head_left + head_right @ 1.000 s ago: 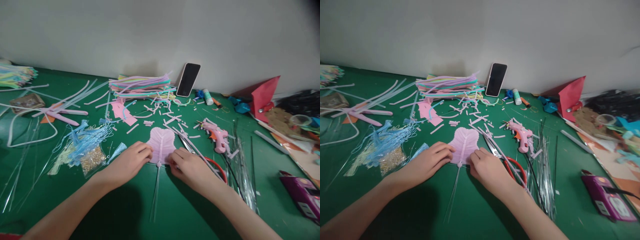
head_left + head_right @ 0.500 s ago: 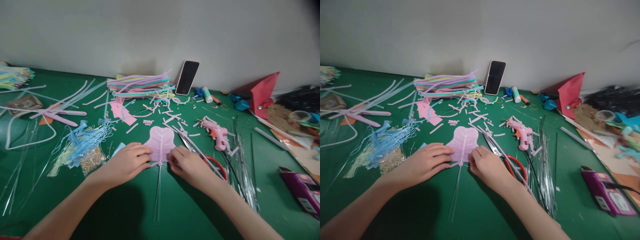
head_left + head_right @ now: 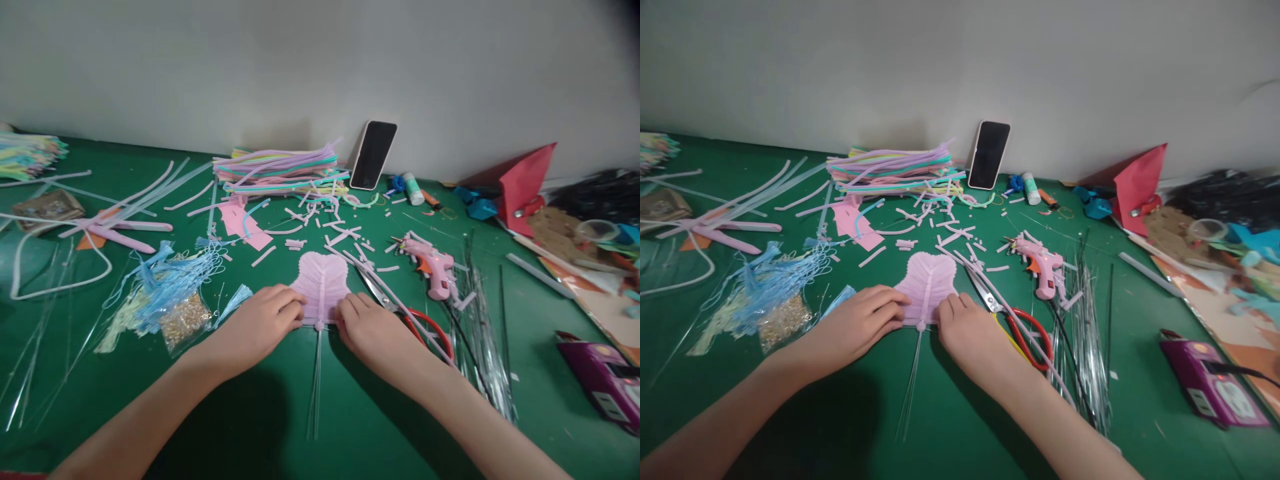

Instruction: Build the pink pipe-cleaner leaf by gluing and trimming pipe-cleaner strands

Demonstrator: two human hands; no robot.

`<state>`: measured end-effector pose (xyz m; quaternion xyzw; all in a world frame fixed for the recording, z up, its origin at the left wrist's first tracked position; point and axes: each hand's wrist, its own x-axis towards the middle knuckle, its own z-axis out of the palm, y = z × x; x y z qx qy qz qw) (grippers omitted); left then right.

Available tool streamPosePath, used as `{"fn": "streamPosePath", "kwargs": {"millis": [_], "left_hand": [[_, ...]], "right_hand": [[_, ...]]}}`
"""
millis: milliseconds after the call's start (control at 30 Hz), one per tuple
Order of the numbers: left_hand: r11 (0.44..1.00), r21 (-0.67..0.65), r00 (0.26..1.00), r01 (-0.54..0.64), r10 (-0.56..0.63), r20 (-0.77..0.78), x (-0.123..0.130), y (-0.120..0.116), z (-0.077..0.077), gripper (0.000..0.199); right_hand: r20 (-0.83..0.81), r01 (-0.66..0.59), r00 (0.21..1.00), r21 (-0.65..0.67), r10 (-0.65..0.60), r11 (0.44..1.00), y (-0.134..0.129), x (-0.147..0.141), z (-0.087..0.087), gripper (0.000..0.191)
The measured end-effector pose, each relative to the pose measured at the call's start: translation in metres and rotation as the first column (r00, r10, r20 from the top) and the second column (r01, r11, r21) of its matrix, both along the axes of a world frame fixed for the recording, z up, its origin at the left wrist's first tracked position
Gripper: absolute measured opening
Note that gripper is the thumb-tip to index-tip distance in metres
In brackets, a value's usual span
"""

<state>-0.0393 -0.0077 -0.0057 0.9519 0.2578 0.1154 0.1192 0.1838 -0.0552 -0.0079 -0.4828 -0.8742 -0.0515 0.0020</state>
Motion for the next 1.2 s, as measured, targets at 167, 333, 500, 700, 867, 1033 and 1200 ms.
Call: {"fn": "streamPosePath", "kwargs": {"millis": [167, 333, 500, 700, 867, 1033, 1200], "left_hand": [[0.993, -0.101, 0.998, -0.056, 0.059, 0.031, -0.001, -0.001, -0.005, 0.019], [0.963, -0.246, 0.992, -0.110, 0.120, 0.026, -0.005, 0.000, 0.002, 0.022], [0.955, -0.201, 0.976, -0.216, 0.218, -0.017, -0.013, 0.007, 0.016, 0.023], [0.919, -0.159, 0.933, -0.360, 0.351, -0.083, -0.038, 0.017, 0.028, 0.023], [0.865, -0.193, 0.886, -0.463, 0.451, -0.105, -0.061, 0.020, 0.048, 0.025], [0.706, -0.346, 0.761, -0.618, 0.648, -0.037, -0.065, 0.019, 0.061, 0.022], [0.485, -0.701, 0.693, -0.522, 0.721, -0.017, -0.069, 0.011, 0.039, 0.042]], "right_hand": [[-0.003, 0.016, 1.000, -0.063, -0.017, 0.998, -0.002, -0.002, 0.001, 0.008], [-0.061, 0.048, 0.996, -0.140, -0.057, 0.989, 0.000, 0.000, 0.005, 0.011], [-0.024, 0.019, 0.999, -0.163, -0.023, 0.986, 0.005, 0.000, 0.016, 0.007], [0.052, 0.021, 0.999, -0.189, -0.011, 0.982, 0.009, -0.006, 0.024, 0.009], [0.065, 0.024, 0.998, -0.205, -0.011, 0.979, 0.012, -0.011, 0.025, 0.013], [-0.106, 0.042, 0.991, -0.298, -0.077, 0.954, 0.004, 0.004, 0.034, 0.013], [-0.272, 0.135, 0.944, -0.206, -0.189, 0.969, -0.023, 0.057, 0.037, 0.026]]}}
